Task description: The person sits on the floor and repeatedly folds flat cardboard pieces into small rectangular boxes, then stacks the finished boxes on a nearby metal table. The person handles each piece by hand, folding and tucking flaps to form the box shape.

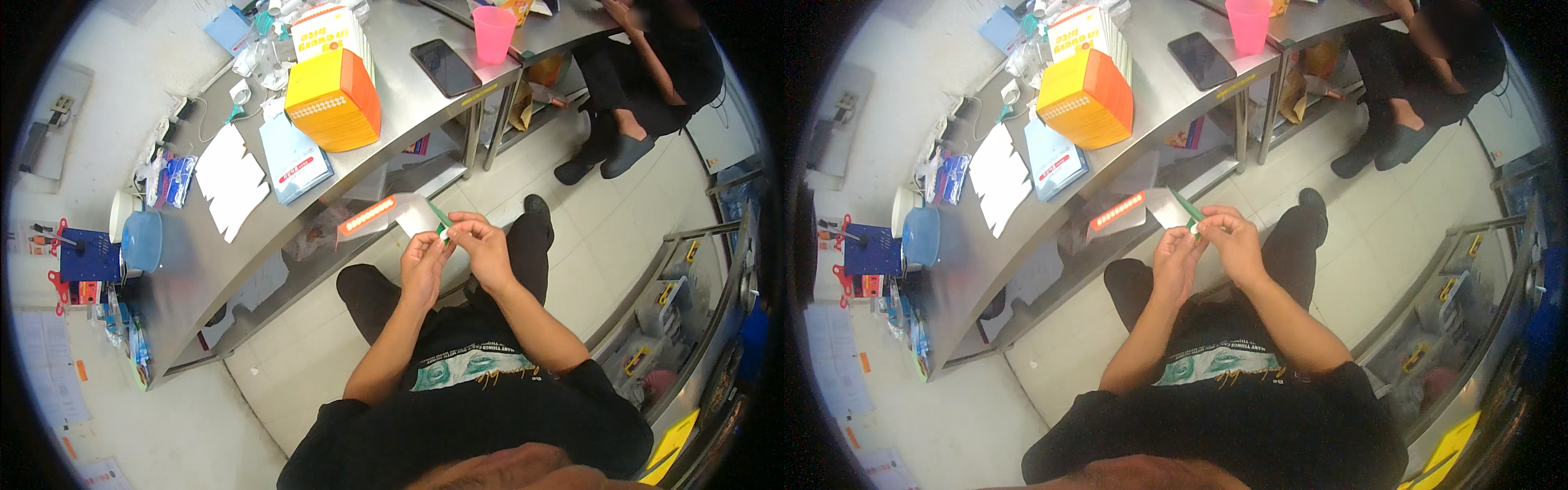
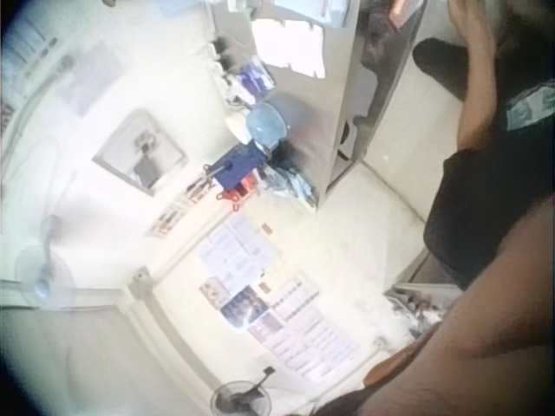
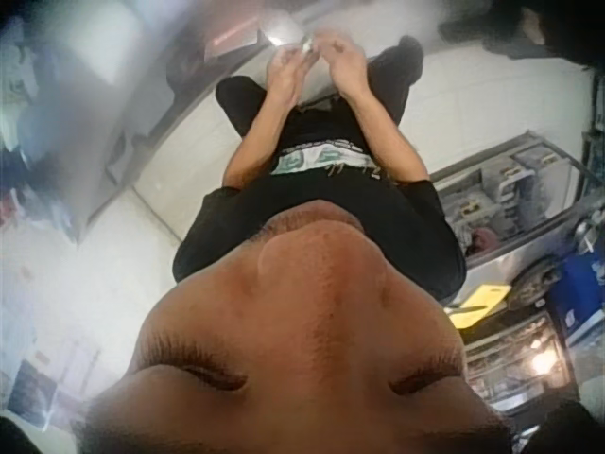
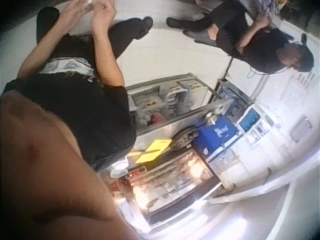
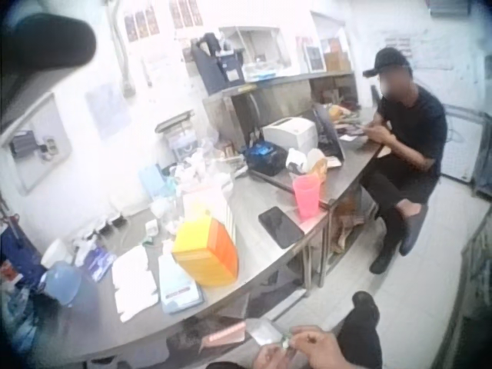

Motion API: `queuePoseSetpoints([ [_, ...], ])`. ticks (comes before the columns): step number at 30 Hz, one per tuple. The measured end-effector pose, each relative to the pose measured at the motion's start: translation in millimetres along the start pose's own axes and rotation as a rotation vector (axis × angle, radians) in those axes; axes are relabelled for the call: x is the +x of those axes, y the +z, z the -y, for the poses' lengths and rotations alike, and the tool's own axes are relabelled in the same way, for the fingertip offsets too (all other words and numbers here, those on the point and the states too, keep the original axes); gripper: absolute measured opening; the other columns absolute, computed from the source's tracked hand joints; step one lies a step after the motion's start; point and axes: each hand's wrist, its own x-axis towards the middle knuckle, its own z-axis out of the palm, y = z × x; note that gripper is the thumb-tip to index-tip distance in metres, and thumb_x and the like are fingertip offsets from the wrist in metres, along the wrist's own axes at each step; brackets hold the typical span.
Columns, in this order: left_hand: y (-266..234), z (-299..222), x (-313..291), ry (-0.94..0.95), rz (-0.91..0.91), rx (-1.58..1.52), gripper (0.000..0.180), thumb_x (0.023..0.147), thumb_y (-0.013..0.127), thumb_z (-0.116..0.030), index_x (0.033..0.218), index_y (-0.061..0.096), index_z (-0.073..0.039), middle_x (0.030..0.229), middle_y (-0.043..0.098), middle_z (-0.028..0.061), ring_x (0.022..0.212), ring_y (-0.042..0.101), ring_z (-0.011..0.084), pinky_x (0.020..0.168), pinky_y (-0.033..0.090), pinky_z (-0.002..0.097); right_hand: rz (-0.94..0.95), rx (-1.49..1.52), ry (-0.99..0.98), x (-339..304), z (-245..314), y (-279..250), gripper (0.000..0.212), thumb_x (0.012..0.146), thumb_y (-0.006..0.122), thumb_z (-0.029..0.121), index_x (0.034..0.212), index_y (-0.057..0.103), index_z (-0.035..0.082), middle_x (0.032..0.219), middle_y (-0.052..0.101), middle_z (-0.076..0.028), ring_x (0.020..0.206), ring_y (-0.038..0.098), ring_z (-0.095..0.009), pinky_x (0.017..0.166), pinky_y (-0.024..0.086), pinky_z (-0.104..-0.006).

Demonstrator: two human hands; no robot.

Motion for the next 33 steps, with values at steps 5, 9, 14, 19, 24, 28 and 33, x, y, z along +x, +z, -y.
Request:
queuePoseSetpoints([
  [5, 4.1, 9.1, -9.4, 0.043, -0.023, -0.004, 0.016, 0.103, 0.062, -0.003, 0.119, 0.056, -0.003, 0.117, 0.067, 0.0124, 0.115, 0.067, 0.023, 0.116, 0.049, 0.0498, 0.02, -0.118, -0.052, -10.5, 4.0, -10.2, 0.01, 0.093, 0.074, 0.007, 0.095, 0.078, -0.001, 0.13, 0.068, -0.012, 0.117, 0.064, -0.022, 0.104, 0.047, -0.0353],
  [9, -1.3, 17.7, -17.0, 0.035, -0.041, -0.047, 0.014, 0.104, 0.062, -0.005, 0.117, 0.057, -0.003, 0.116, 0.067, 0.0108, 0.111, 0.067, 0.0209, 0.113, 0.051, 0.048, 0.068, -0.114, -0.088, -12.0, 2.3, -13.3, 0.011, 0.094, 0.074, 0.008, 0.098, 0.078, -0.001, 0.129, 0.068, -0.013, 0.116, 0.065, -0.021, 0.1, 0.05, -0.0336],
  [14, 26.9, -4.7, -15.6, 0.129, -0.134, 0.106, 0.012, 0.108, 0.06, -0.012, 0.111, 0.059, -0.001, 0.105, 0.067, 0.0087, 0.103, 0.066, 0.0175, 0.113, 0.051, 0.0452, 0.116, -0.087, -0.122, 0.6, 13.8, -8.1, 0.009, 0.097, 0.072, 0.006, 0.1, 0.077, -0.001, 0.13, 0.066, -0.012, 0.113, 0.065, -0.018, 0.099, 0.051, -0.0323],
  [19, 35.4, -16.8, -12.4, 0.208, -0.055, 0.057, 0.012, 0.109, 0.06, -0.013, 0.111, 0.059, -0.002, 0.106, 0.068, 0.0079, 0.102, 0.066, 0.0159, 0.111, 0.052, 0.0437, 0.153, 0.042, -0.19, 4.8, 34.9, 3.0, 0.008, 0.097, 0.071, 0.001, 0.101, 0.077, -0.003, 0.13, 0.064, -0.011, 0.115, 0.064, -0.018, 0.101, 0.051, -0.033],
  [24, 44.2, -11.2, -20.6, 0.248, -0.076, 0.02, 0.01, 0.108, 0.06, -0.012, 0.112, 0.059, -0.002, 0.107, 0.068, 0.0077, 0.102, 0.065, 0.0155, 0.111, 0.052, 0.0441, 0.177, 0.088, -0.164, -2.7, 46.9, 2.3, 0.007, 0.097, 0.071, 0.002, 0.1, 0.077, -0.003, 0.13, 0.064, -0.011, 0.116, 0.064, -0.018, 0.101, 0.051, -0.033],
  [28, 54.2, 0.3, -29.2, 0.254, -0.102, -0.026, 0.011, 0.108, 0.061, -0.008, 0.112, 0.059, 0.002, 0.11, 0.065, 0.009, 0.104, 0.065, 0.0152, 0.108, 0.055, 0.039, 0.215, -0.002, -0.181, -7.7, 47.5, -13.1, 0.008, 0.097, 0.072, 0.003, 0.1, 0.077, -0.002, 0.131, 0.064, -0.012, 0.116, 0.063, -0.018, 0.1, 0.051, -0.033],
  [33, 64.9, 11.6, -41.6, 0.207, -0.191, 0.017, 0.009, 0.108, 0.06, -0.008, 0.115, 0.057, -0.003, 0.108, 0.065, 0.0069, 0.107, 0.064, 0.0178, 0.109, 0.05, 0.0446, 0.261, -0.081, -0.195, -19.5, 47.9, -28.3, 0.008, 0.094, 0.074, 0.005, 0.098, 0.077, 0.0, 0.132, 0.064, -0.013, 0.117, 0.063, -0.02, 0.1, 0.05, -0.0347],
])
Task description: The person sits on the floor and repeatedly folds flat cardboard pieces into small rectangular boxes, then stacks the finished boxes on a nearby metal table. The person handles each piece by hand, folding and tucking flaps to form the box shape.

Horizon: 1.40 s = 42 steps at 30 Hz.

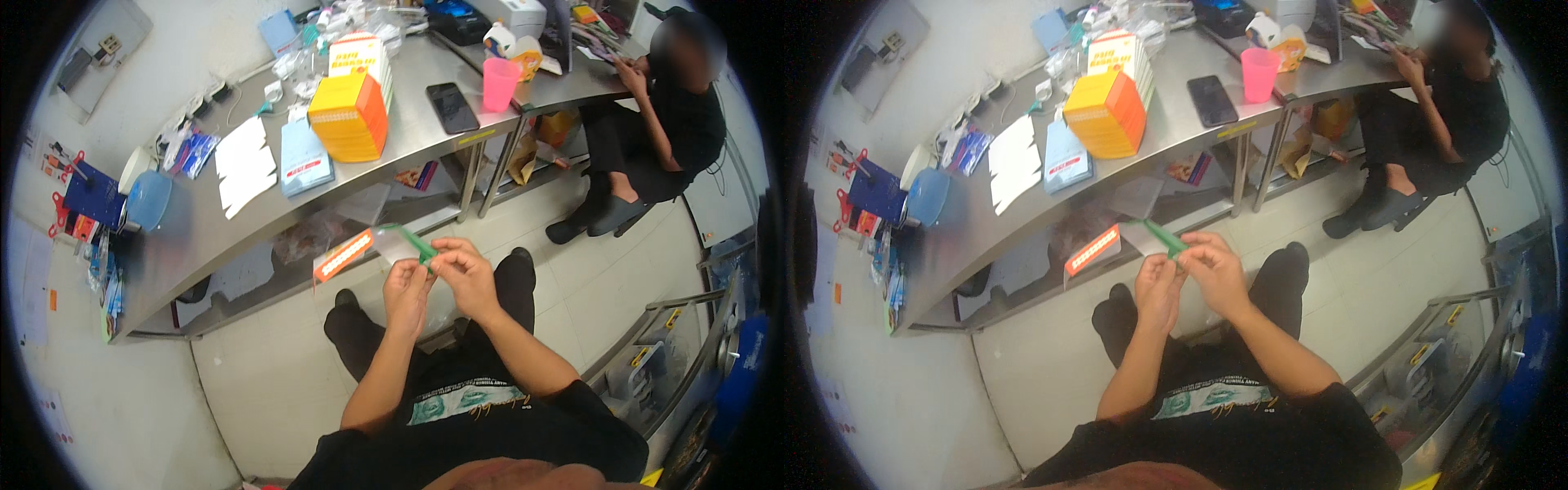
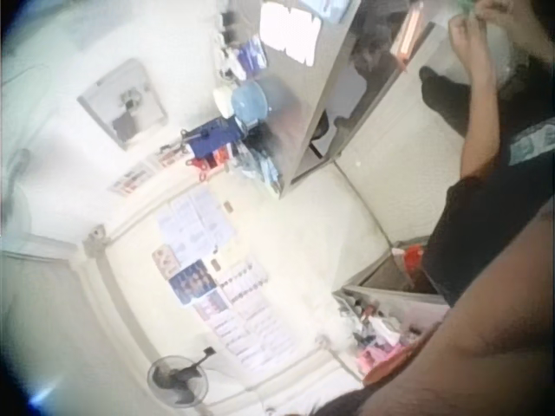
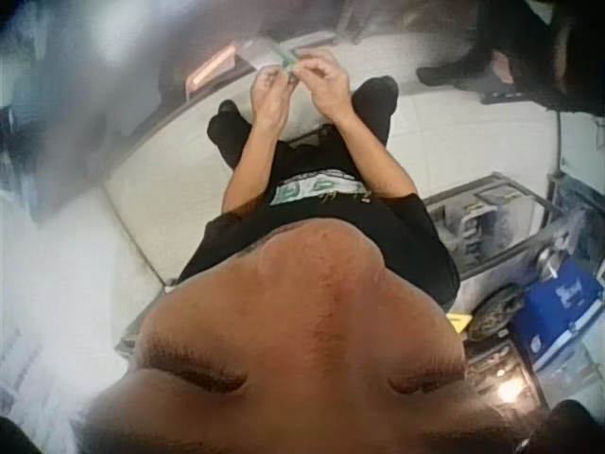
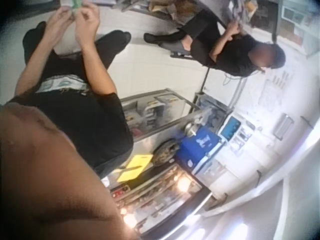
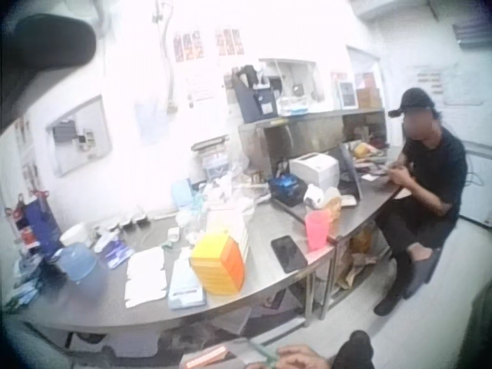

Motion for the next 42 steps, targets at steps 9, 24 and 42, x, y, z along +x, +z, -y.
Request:
queuePoseSetpoints([
  [9, -26.3, 26.5, -24.1, 0.025, 0.033, -0.148, 0.016, 0.103, 0.062, -0.001, 0.119, 0.059, 0.0, 0.122, 0.066, 0.0135, 0.116, 0.065, 0.0227, 0.107, 0.052, 0.0416, 0.156, -0.241, -0.246, -20.3, -22.0, -19.2, 0.009, 0.092, 0.075, 0.007, 0.099, 0.076, 0.002, 0.133, 0.067, -0.016, 0.121, 0.066, -0.031, 0.101, 0.053, -0.0405],
  [24, -62.4, 53.9, -23.7, -0.081, -0.014, -0.06, 0.019, 0.104, 0.061, -0.002, 0.122, 0.054, -0.002, 0.12, 0.065, 0.0148, 0.111, 0.066, 0.0238, 0.103, 0.055, 0.044, 0.252, -0.359, -0.103, -33.5, -47.9, -25.8, 0.01, 0.096, 0.068, 0.012, 0.096, 0.069, 0.002, 0.119, 0.067, -0.017, 0.109, 0.066, -0.033, 0.095, 0.053, -0.0415],
  [42, -104.6, 97.1, 33.0, -0.436, 0.012, 0.569, 0.034, 0.097, 0.061, 0.004, 0.128, 0.054, -0.007, 0.11, 0.071, 0.0083, 0.086, 0.069, 0.0149, 0.063, 0.055, 0.028, 0.228, -0.559, 0.312, -24.1, -134.4, -53.0, 0.049, 0.086, 0.075, 0.018, 0.129, 0.06, -0.002, 0.125, 0.066, -0.028, 0.117, 0.064, -0.045, 0.1, 0.051, -0.0501],
])
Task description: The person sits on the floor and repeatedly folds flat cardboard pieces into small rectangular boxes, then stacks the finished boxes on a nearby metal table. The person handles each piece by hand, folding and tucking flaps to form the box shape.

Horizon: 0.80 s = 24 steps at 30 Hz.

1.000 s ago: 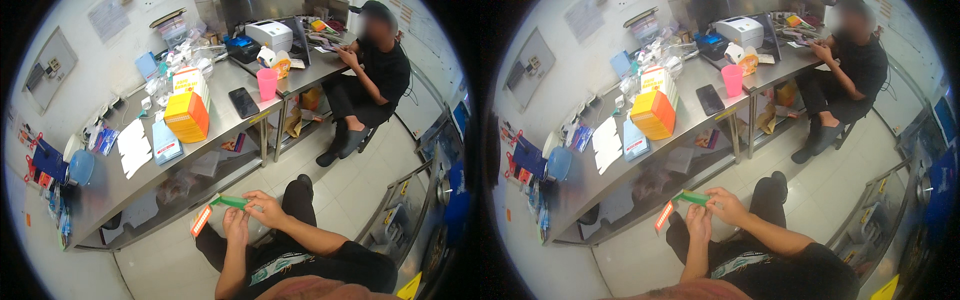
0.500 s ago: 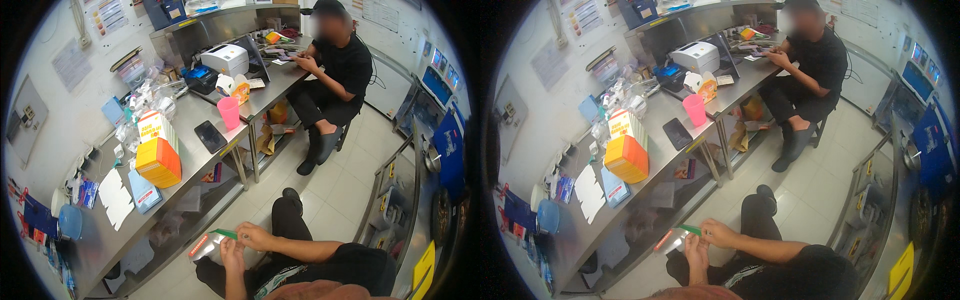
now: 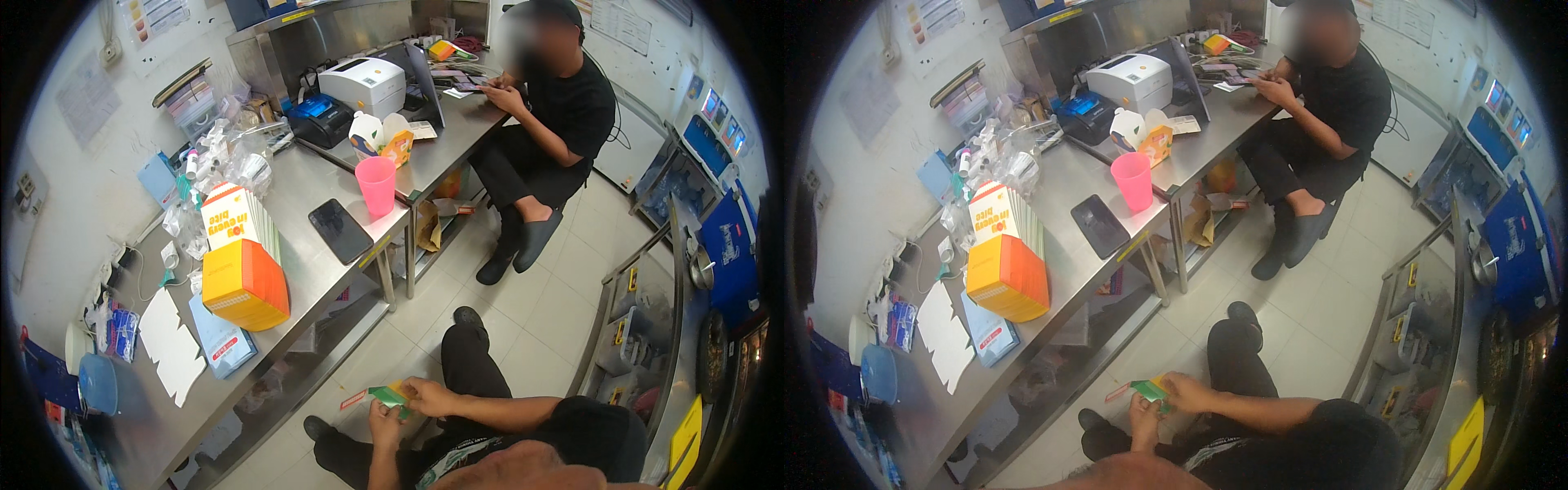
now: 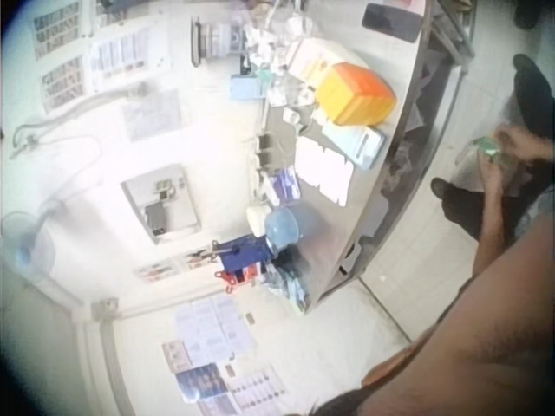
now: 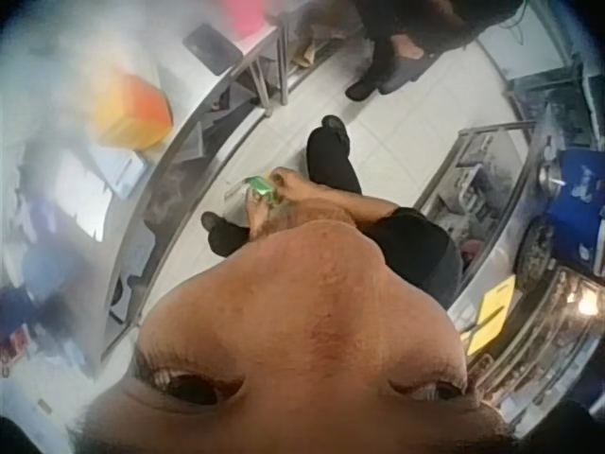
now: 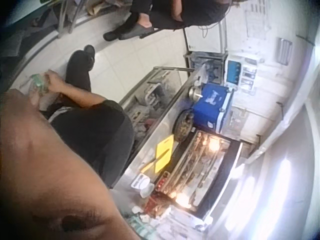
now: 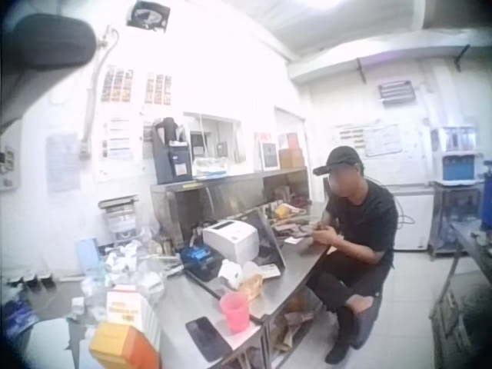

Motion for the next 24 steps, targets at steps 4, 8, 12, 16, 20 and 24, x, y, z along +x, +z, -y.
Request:
queuePoseSetpoints([
  [4, 2.5, -16.2, 3.8, 0.027, -0.005, 0.064, 0.039, 0.094, 0.064, 0.005, 0.13, 0.055, -0.006, 0.112, 0.071, 0.0092, 0.086, 0.069, 0.0152, 0.063, 0.053, 0.0258, -0.167, -0.255, -0.212, 16.9, -6.3, -35.8, 0.071, 0.092, 0.071, 0.022, 0.153, 0.044, -0.002, 0.148, 0.054, -0.03, 0.138, 0.051, -0.046, 0.119, 0.04, -0.0495],
  [8, 2.9, -19.3, 13.1, 0.124, -0.027, 0.097, 0.045, 0.092, 0.066, 0.005, 0.134, 0.054, -0.005, 0.115, 0.071, 0.0096, 0.086, 0.069, 0.015, 0.063, 0.053, 0.0257, -0.414, -0.233, -0.064, 33.5, 14.8, -87.0, 0.073, 0.094, 0.074, 0.026, 0.153, 0.042, -0.002, 0.145, 0.056, -0.029, 0.135, 0.053, -0.044, 0.116, 0.042, -0.0485],
  [12, 17.8, -31.9, 19.6, 0.157, 0.062, 0.049, 0.049, 0.092, 0.067, 0.005, 0.137, 0.051, -0.005, 0.118, 0.07, 0.0097, 0.086, 0.068, 0.0138, 0.061, 0.052, 0.0253, -0.398, 0.014, -0.037, 35.9, 14.8, -92.8, 0.06, 0.094, 0.074, 0.026, 0.143, 0.054, -0.001, 0.14, 0.061, -0.025, 0.13, 0.058, -0.041, 0.112, 0.045, -0.0462],
  [16, 39.9, -41.7, 18.1, 0.294, 0.12, 0.046, 0.048, 0.093, 0.068, 0.007, 0.137, 0.051, -0.005, 0.126, 0.067, 0.0113, 0.087, 0.068, 0.0131, 0.063, 0.053, 0.0259, -0.3, 0.078, -0.136, 23.5, 34.3, -60.5, 0.052, 0.094, 0.073, 0.028, 0.136, 0.062, -0.002, 0.134, 0.064, -0.023, 0.124, 0.062, -0.04, 0.108, 0.048, -0.0451],
  [20, 50.9, -36.6, 6.2, 0.418, 0.152, -0.054, 0.051, 0.093, 0.068, 0.008, 0.14, 0.05, -0.003, 0.13, 0.064, 0.0131, 0.098, 0.069, 0.0169, 0.079, 0.056, 0.0268, -0.282, -0.023, -0.283, 0.8, 48.1, -40.3, 0.052, 0.095, 0.073, 0.029, 0.136, 0.062, -0.001, 0.128, 0.065, -0.023, 0.121, 0.063, -0.039, 0.104, 0.05, -0.0454],
  [24, 56.1, -34.4, -24.5, 0.434, 0.221, -0.194, 0.048, 0.097, 0.066, -0.003, 0.142, 0.048, -0.001, 0.13, 0.064, 0.0137, 0.113, 0.066, 0.0223, 0.098, 0.054, 0.0332, -0.28, 0.114, -0.226, -23.2, 49.6, -29.4, 0.05, 0.094, 0.072, 0.025, 0.136, 0.062, -0.001, 0.127, 0.064, -0.024, 0.122, 0.062, -0.041, 0.104, 0.05, -0.0437],
])
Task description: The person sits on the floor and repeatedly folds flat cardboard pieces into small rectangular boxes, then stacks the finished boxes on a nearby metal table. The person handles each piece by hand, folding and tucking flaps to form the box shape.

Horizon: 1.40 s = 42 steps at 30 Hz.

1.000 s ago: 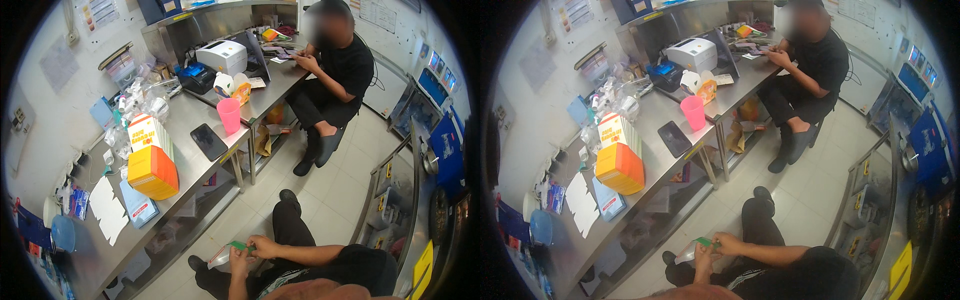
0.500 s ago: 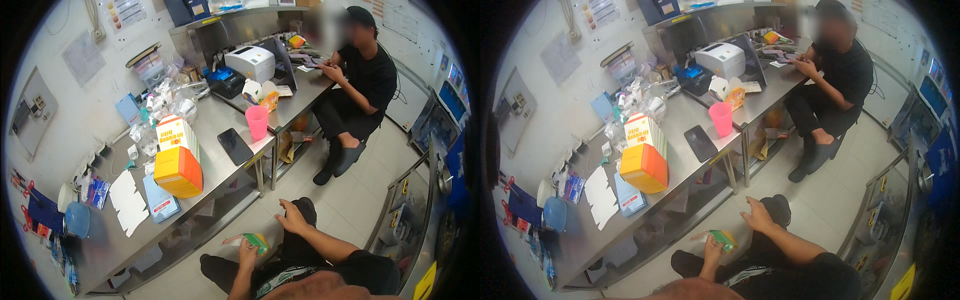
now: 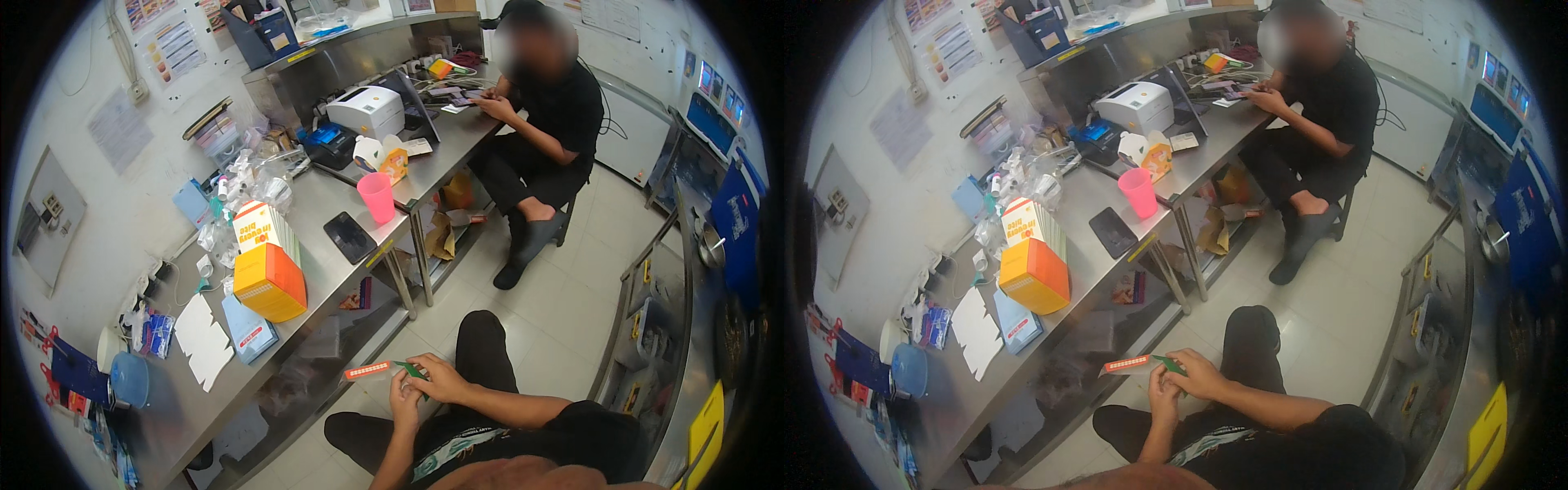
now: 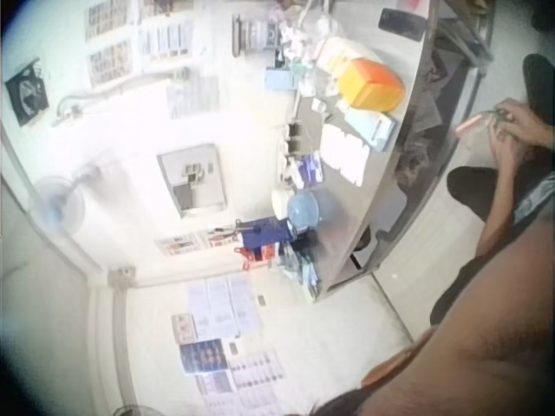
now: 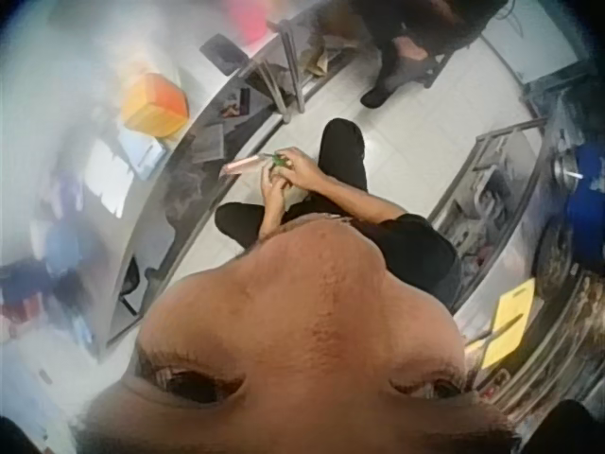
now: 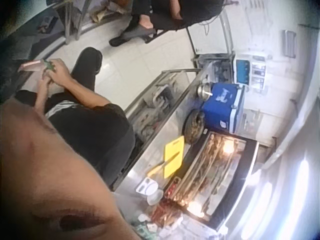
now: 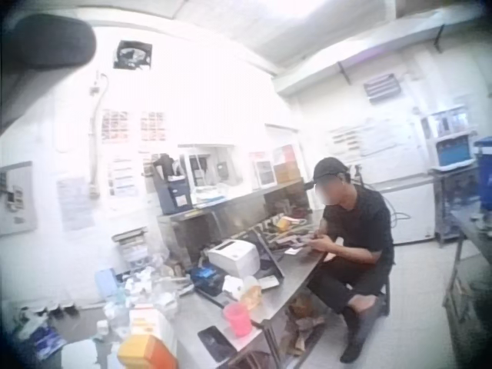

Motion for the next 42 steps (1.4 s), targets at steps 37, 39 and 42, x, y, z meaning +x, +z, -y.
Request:
queuePoseSetpoints([
  [37, -3.5, 16.4, 10.1, -0.109, -0.311, 0.288, 0.04, 0.1, 0.065, 0.001, 0.138, 0.052, 0.005, 0.129, 0.063, 0.0168, 0.113, 0.066, 0.0235, 0.091, 0.06, 0.0355, -0.14, 0.173, 0.199, -18.7, -54.6, 24.9, 0.028, 0.098, 0.075, 0.016, 0.116, 0.072, -0.004, 0.111, 0.071, -0.014, 0.1, 0.073, -0.021, 0.086, 0.058, -0.0331],
  [39, -11.4, 25.9, 16.3, -0.142, -0.303, 0.332, 0.046, 0.101, 0.064, 0.002, 0.142, 0.047, 0.005, 0.13, 0.061, 0.017, 0.109, 0.067, 0.0232, 0.086, 0.064, 0.0355, -0.064, 0.139, 0.181, -17.8, -63.8, 18.5, 0.037, 0.097, 0.076, 0.019, 0.127, 0.069, -0.002, 0.116, 0.069, -0.017, 0.11, 0.071, -0.026, 0.092, 0.057, -0.0375],
  [42, -45.1, 46.8, 21.0, -0.281, -0.373, 0.226, 0.048, 0.1, 0.065, 0.003, 0.144, 0.045, 0.005, 0.13, 0.061, 0.0165, 0.109, 0.067, 0.023, 0.085, 0.064, 0.0353, 0.235, -0.543, 0.223, 38.5, -57.0, -75.5, 0.086, 0.09, 0.083, 0.03, 0.161, 0.04, 0.009, 0.158, 0.045, -0.027, 0.145, 0.046, -0.044, 0.118, 0.042, -0.0492],
])
